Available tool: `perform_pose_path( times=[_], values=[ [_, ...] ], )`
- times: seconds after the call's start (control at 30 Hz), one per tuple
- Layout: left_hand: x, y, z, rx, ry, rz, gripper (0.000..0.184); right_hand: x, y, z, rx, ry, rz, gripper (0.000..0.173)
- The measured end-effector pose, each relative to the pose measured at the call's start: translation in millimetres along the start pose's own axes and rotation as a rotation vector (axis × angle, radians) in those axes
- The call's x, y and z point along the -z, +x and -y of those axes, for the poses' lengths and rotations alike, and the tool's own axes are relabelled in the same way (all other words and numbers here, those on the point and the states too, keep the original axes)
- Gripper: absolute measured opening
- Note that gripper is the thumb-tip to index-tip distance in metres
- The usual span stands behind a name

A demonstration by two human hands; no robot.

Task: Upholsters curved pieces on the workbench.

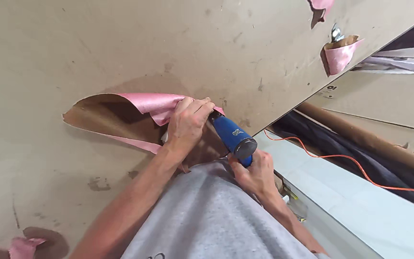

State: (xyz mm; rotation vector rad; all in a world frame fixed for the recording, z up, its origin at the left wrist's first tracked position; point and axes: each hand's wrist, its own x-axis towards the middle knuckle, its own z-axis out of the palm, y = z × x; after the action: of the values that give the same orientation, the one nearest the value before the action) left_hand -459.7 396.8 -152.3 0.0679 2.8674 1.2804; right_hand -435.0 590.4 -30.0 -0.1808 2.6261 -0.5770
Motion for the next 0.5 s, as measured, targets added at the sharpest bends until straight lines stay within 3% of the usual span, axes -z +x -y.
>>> perform_pose_path(
  times=[0.23, 0.33, 0.43, 0.5],
  values=[
    [-2.6, -1.2, -0.7, 0.009, 0.054, -0.005, 0.023, -8.1, 3.0, 4.2, -0.034, -0.004, 0.011, 0.032],
    [-2.5, 0.7, -4.5, 0.009, 0.069, -0.010, 0.025, -0.8, -4.9, -10.3, -0.061, 0.136, -0.047, 0.024],
    [-2.0, -5.1, -3.7, -0.094, 0.136, -0.026, 0.033, 18.7, -14.0, -39.4, -0.105, 0.358, -0.166, 0.025],
    [-2.7, -8.7, -8.1, -0.189, 0.245, -0.003, 0.043, 34.6, -12.1, -58.0, -0.184, 0.341, -0.219, 0.027]
  ],
)
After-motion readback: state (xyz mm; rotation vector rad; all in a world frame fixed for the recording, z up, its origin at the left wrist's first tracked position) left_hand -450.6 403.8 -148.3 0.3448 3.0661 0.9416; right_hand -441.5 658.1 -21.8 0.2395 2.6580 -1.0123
